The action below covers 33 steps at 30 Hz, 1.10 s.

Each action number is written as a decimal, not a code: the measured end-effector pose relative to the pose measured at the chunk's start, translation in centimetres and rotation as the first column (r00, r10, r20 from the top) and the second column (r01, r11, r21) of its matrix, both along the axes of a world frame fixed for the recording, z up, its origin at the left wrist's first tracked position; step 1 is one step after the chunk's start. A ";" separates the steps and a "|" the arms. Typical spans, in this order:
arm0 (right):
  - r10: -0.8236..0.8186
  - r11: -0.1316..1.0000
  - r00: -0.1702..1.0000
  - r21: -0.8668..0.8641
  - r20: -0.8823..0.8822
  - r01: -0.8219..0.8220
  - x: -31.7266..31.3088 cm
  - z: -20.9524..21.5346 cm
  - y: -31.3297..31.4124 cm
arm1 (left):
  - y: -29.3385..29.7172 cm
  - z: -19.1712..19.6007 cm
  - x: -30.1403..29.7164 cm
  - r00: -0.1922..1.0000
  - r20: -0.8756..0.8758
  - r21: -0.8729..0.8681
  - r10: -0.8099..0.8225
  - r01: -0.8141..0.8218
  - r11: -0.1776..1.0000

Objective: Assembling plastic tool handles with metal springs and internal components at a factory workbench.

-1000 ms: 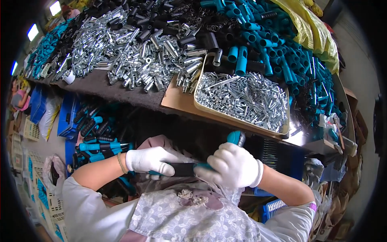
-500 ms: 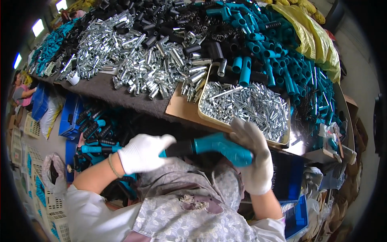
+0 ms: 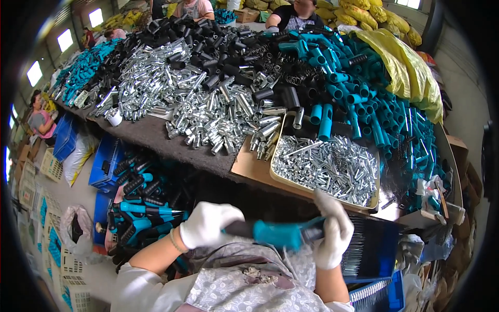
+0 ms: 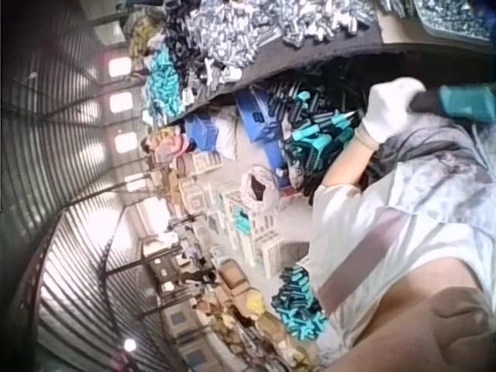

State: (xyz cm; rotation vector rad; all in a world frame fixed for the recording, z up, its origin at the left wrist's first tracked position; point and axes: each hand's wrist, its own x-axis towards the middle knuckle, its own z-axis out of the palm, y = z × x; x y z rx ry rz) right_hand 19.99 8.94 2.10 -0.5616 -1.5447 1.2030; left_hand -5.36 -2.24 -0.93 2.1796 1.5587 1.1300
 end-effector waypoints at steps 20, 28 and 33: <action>0.288 0.761 0.892 0.483 0.349 -0.434 -2.0 1.7 -0.3 | -0.5 -4.9 -0.7 0.992 -0.071 -0.238 0.107 -0.121 0.964; 0.309 0.776 0.938 0.529 0.158 -0.345 -3.7 1.5 -0.1 | -0.8 -5.1 1.4 0.979 0.178 -0.407 0.097 -0.016 0.913; 0.339 0.937 0.695 -0.293 0.634 -0.190 -0.5 -4.0 3.8 | -1.5 -1.4 0.3 0.800 -0.594 -0.215 -0.088 -0.053 0.975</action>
